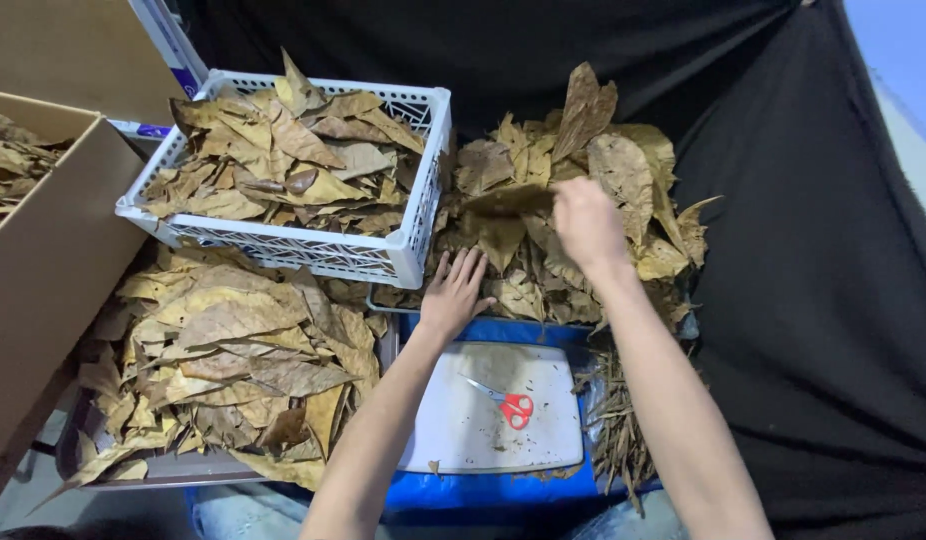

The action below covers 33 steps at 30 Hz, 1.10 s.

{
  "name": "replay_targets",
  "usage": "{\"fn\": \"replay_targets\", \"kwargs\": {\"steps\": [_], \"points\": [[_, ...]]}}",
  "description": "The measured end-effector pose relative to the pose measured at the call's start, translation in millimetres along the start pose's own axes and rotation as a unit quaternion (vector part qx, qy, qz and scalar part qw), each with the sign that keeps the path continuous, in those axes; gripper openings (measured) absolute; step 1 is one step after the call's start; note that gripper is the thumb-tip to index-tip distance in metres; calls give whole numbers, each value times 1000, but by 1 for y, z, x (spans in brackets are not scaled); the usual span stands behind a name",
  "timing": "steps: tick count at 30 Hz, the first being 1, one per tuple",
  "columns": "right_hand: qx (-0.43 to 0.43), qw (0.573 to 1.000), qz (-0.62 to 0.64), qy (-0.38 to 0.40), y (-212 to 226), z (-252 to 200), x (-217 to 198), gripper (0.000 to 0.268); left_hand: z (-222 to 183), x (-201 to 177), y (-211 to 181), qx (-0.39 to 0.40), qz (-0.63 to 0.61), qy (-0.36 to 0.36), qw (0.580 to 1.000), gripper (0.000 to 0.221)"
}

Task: Cutting the central stems out of dried leaves using scissors on a cutting board

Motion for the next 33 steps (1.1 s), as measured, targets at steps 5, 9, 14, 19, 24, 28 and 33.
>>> {"fn": "replay_targets", "kwargs": {"steps": [5, 9, 14, 19, 24, 28, 33], "points": [[65, 983, 150, -87, -4, -2, -81, 15, -5, -34, -6, -1, -60, -151, 987, 71], [61, 966, 188, -167, 34, -46, -152, 13, -23, -98, -11, -50, -251, -290, 922, 47], [177, 917, 325, -150, 44, -122, -136, 16, -70, -103, -25, 8, -234, -444, 865, 59], [327, 832, 445, 41, 58, -181, -74, 19, -157, -70, -69, 120, -192, -457, 860, 74], [319, 818, 342, 335, 49, -228, 15, 23, -208, -90, -103, 42, -156, -145, 976, 57], [313, 810, 299, 396, 49, -255, 54, 31, -229, -73, -113, 45, -137, -117, 983, 54], [295, 782, 372, 404, 86, -256, 59, 25, -232, -5, -119, 30, -80, -15, 996, 92]]}}
Point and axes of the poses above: each hand's wrist, its own z-axis towards the middle knuckle, its own x-axis out of the palm, y = z × x, the point moved 1 cm from there along z, towards the middle knuckle, and after that the axes turned 3 degrees about -y, right-handed, at the moved point
